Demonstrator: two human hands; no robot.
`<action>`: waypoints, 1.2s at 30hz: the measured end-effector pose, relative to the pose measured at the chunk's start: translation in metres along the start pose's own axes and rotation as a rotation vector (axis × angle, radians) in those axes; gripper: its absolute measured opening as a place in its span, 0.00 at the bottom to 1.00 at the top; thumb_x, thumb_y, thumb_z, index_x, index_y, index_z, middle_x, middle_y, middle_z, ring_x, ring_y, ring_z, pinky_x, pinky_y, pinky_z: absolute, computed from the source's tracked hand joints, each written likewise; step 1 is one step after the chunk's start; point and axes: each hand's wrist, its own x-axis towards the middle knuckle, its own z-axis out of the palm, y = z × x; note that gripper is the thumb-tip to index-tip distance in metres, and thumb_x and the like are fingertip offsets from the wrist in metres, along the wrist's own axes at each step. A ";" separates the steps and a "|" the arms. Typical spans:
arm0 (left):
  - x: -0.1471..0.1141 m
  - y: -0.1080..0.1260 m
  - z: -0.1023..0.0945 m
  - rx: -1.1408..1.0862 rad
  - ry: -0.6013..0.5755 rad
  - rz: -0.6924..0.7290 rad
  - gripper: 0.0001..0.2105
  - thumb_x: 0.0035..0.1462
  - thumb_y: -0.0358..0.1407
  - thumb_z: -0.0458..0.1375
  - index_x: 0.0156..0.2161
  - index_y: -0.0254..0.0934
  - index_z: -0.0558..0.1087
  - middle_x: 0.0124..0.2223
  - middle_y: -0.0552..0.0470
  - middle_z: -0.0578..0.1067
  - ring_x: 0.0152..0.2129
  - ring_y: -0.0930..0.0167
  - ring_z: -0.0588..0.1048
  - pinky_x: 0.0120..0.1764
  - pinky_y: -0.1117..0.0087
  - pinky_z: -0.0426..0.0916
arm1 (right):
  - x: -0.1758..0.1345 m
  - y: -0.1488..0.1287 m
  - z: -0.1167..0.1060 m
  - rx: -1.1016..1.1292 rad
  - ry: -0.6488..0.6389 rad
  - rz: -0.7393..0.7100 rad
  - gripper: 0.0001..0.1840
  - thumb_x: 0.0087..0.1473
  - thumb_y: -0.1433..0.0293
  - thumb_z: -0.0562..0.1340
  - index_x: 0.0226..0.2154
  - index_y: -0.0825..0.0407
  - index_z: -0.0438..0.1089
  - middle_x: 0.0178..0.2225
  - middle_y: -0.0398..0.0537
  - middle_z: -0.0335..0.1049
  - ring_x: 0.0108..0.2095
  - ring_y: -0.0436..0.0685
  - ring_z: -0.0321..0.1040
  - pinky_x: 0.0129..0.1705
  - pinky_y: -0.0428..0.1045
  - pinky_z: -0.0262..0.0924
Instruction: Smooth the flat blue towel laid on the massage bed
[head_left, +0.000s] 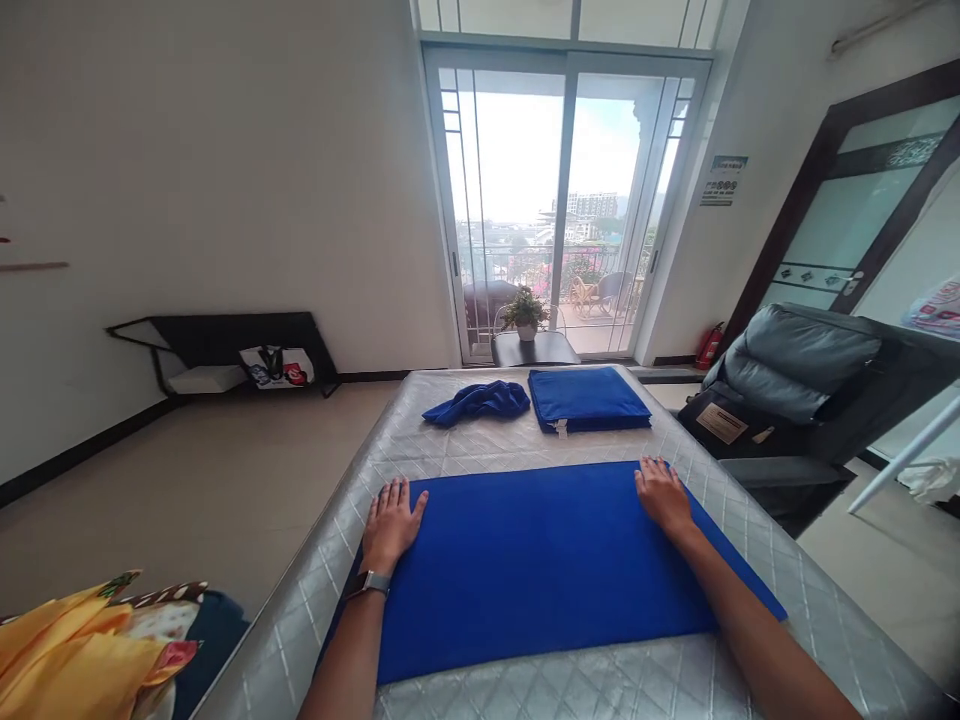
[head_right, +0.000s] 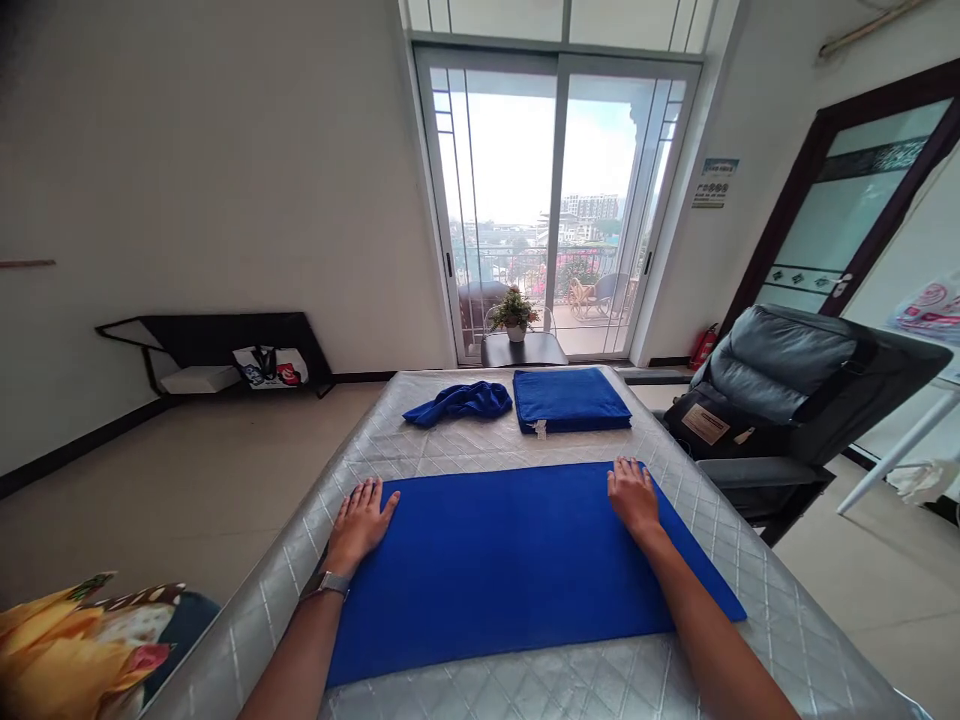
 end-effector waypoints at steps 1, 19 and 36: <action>0.000 0.001 0.000 0.003 0.009 0.000 0.36 0.67 0.52 0.37 0.69 0.25 0.55 0.71 0.37 0.55 0.69 0.57 0.53 0.68 0.53 0.45 | -0.004 -0.022 -0.004 0.040 -0.011 -0.072 0.32 0.67 0.66 0.40 0.67 0.60 0.56 0.69 0.56 0.53 0.70 0.60 0.43 0.70 0.58 0.36; 0.002 -0.010 0.009 0.025 0.028 0.044 0.35 0.67 0.51 0.37 0.68 0.26 0.57 0.70 0.37 0.57 0.68 0.57 0.55 0.67 0.52 0.49 | 0.004 -0.032 0.018 0.151 -0.254 -0.220 0.37 0.67 0.54 0.38 0.71 0.55 0.44 0.73 0.48 0.38 0.72 0.57 0.33 0.71 0.57 0.30; 0.005 -0.008 0.002 0.022 -0.031 0.007 0.32 0.68 0.48 0.39 0.68 0.27 0.57 0.71 0.38 0.56 0.68 0.58 0.55 0.67 0.51 0.49 | 0.023 0.061 0.044 0.106 -0.177 0.039 0.37 0.67 0.56 0.40 0.71 0.59 0.45 0.72 0.52 0.40 0.72 0.59 0.36 0.70 0.58 0.33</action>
